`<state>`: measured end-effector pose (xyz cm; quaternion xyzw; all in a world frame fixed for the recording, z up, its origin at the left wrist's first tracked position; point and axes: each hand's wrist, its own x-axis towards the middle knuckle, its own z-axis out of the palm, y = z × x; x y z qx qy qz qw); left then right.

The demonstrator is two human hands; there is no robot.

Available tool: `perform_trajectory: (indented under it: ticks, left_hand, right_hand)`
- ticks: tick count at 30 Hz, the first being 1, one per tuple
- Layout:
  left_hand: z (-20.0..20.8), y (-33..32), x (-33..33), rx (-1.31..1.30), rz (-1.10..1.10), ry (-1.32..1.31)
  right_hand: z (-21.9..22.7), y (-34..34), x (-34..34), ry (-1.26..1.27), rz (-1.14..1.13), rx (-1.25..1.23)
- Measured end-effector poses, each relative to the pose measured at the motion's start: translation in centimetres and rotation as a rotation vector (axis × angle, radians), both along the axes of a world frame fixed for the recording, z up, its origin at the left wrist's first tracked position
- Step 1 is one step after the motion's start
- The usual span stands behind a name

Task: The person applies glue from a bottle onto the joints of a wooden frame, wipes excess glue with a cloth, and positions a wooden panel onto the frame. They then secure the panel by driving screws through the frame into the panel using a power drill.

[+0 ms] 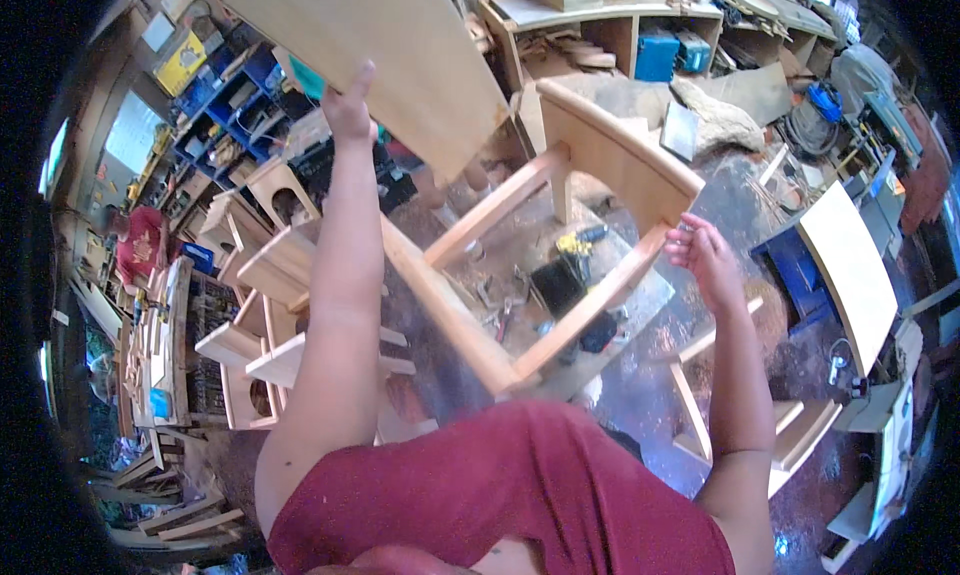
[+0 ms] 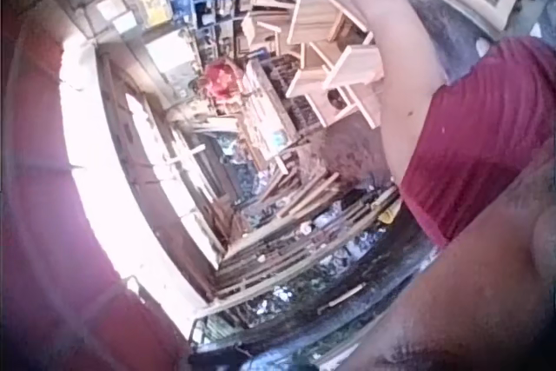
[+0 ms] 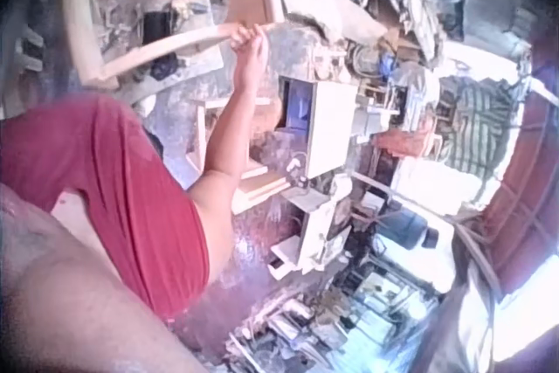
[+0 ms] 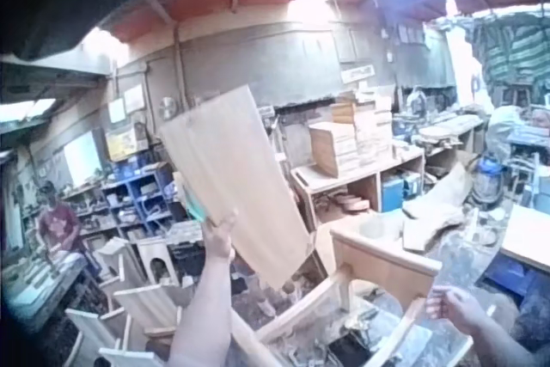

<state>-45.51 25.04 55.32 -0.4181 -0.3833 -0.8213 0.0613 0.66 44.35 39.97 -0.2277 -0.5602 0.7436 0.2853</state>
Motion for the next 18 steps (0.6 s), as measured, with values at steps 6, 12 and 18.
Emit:
perform_trajectory:
  ticks: [6, 12, 18]
  left_hand:
    - [-4.0, 3.3, -1.2, -0.14, 0.049, -0.031]
    - [-8.0, 5.0, -1.8, -0.229, 0.095, -0.094]
    - [-9.9, 6.0, -3.2, -0.29, 0.055, -0.121]
  right_hand:
    - [3.9, 2.1, -7.9, 0.003, 0.21, 0.29]
    - [9.0, 7.0, -23.8, -0.002, 0.174, 0.737]
    - [9.1, 9.7, -38.0, 0.036, 0.004, 0.774]
